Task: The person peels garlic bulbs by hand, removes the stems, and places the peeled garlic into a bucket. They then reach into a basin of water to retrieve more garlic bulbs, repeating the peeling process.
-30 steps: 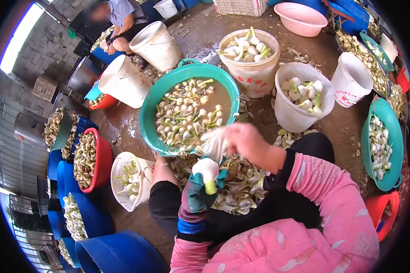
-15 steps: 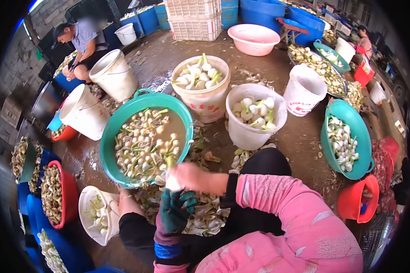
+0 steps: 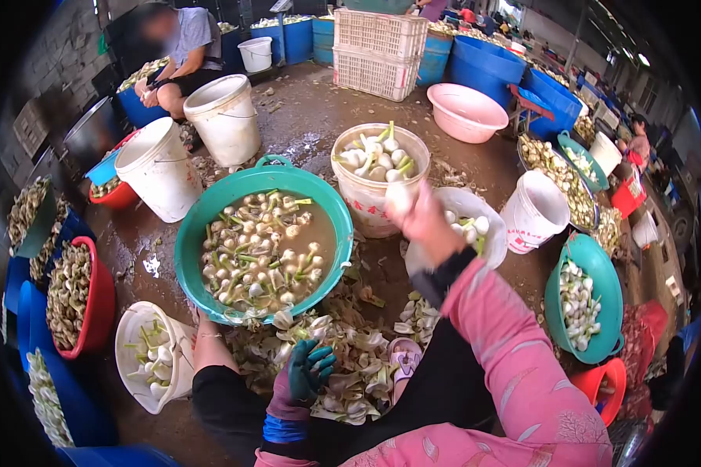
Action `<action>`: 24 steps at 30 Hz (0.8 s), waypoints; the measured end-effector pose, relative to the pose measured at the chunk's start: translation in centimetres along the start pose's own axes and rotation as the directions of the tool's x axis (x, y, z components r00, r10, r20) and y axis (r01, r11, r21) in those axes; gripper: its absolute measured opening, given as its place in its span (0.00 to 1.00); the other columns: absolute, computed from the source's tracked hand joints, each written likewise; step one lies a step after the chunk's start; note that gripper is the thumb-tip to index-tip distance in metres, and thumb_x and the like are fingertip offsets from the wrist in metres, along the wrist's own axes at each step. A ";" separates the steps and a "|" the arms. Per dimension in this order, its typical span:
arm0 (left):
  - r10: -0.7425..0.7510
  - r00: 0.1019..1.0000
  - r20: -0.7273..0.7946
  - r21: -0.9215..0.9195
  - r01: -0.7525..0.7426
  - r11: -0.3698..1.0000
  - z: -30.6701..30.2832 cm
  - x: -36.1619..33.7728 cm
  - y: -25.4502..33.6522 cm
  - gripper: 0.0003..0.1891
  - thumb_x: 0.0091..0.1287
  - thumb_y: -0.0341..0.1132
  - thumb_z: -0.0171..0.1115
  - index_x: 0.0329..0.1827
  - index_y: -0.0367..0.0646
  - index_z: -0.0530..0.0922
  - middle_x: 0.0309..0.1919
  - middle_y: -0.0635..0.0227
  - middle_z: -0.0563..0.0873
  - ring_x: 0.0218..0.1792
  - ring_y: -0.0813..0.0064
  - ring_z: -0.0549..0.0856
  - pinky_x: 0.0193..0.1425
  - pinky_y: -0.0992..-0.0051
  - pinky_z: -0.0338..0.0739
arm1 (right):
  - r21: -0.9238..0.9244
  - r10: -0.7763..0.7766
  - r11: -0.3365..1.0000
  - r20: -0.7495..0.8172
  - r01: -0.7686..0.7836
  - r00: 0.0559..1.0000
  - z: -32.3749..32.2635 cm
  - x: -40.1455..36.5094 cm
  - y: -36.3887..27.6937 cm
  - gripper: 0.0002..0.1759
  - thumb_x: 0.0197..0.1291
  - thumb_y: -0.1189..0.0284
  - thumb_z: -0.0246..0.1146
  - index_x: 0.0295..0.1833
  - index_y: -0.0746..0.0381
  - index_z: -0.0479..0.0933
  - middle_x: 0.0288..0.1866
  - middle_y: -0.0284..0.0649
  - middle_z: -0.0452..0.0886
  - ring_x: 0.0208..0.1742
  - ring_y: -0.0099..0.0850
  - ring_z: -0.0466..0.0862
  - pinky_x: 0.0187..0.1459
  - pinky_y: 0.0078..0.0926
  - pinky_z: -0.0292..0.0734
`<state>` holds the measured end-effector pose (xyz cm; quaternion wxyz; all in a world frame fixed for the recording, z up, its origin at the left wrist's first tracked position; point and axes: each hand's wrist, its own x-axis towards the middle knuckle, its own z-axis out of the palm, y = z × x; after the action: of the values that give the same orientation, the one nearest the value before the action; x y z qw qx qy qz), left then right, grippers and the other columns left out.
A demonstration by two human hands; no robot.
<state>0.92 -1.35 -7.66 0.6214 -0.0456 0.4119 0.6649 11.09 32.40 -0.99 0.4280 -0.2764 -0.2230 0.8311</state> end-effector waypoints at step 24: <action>0.061 0.976 -0.207 -0.230 -0.109 0.967 -0.1 1.0 4.2 0.25 0.67 0.43 0.46 0.62 0.38 0.59 0.43 0.65 0.76 0.37 0.78 0.77 0.41 0.79 0.72 | -0.624 0.059 -0.744 0.296 0.239 0.953 -0.2 21.8 24.9 0.24 0.50 0.71 0.53 0.56 0.54 0.68 0.57 0.42 0.69 0.57 0.43 0.69 0.57 0.36 0.63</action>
<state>-2.95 -0.14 -6.20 0.5379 -0.1686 0.3898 0.7282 -13.89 37.33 -22.15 -0.0167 -0.3964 -0.9166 0.0504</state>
